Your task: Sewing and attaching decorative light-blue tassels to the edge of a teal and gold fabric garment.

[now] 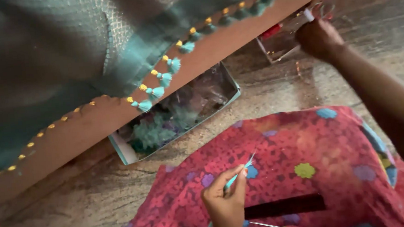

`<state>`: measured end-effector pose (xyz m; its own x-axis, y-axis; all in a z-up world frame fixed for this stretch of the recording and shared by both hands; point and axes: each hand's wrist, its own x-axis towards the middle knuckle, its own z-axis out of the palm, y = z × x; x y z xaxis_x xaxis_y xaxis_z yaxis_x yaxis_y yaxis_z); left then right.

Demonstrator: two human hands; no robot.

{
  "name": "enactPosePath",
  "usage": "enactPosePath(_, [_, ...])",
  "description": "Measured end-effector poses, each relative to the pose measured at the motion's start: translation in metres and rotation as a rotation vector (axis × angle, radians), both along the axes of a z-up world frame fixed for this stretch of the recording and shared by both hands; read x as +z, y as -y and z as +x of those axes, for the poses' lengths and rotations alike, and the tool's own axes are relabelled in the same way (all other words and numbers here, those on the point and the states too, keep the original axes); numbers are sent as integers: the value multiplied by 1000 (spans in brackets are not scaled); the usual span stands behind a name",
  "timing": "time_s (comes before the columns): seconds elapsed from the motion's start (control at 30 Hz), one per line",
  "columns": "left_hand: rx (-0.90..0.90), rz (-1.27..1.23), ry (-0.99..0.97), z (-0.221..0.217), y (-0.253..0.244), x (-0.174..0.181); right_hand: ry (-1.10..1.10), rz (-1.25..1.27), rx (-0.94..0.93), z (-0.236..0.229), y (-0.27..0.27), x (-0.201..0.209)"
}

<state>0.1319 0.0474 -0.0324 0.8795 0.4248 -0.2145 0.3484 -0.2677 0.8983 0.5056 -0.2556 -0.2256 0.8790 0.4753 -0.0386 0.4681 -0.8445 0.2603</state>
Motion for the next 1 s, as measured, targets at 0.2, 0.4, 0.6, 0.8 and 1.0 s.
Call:
enactPosePath(0.2, [68, -341, -28, 17, -8, -16, -98, -161, 180, 22, 87, -49])
enactPosePath(0.4, [65, -345, 80, 20, -21, -9, -441, 185, 217, -20, 61, -116])
enactPosePath(0.6, [102, -391, 153, 6, -32, 3, -672, 520, 177, -122, 107, -145])
enactPosePath(0.8, [134, -376, 195, -16, -34, 7, -876, 809, 142, -241, -24, -14])
enactPosePath(1.0, [156, -411, 262, -44, -28, 21, -767, 379, 346, -448, -139, 101])
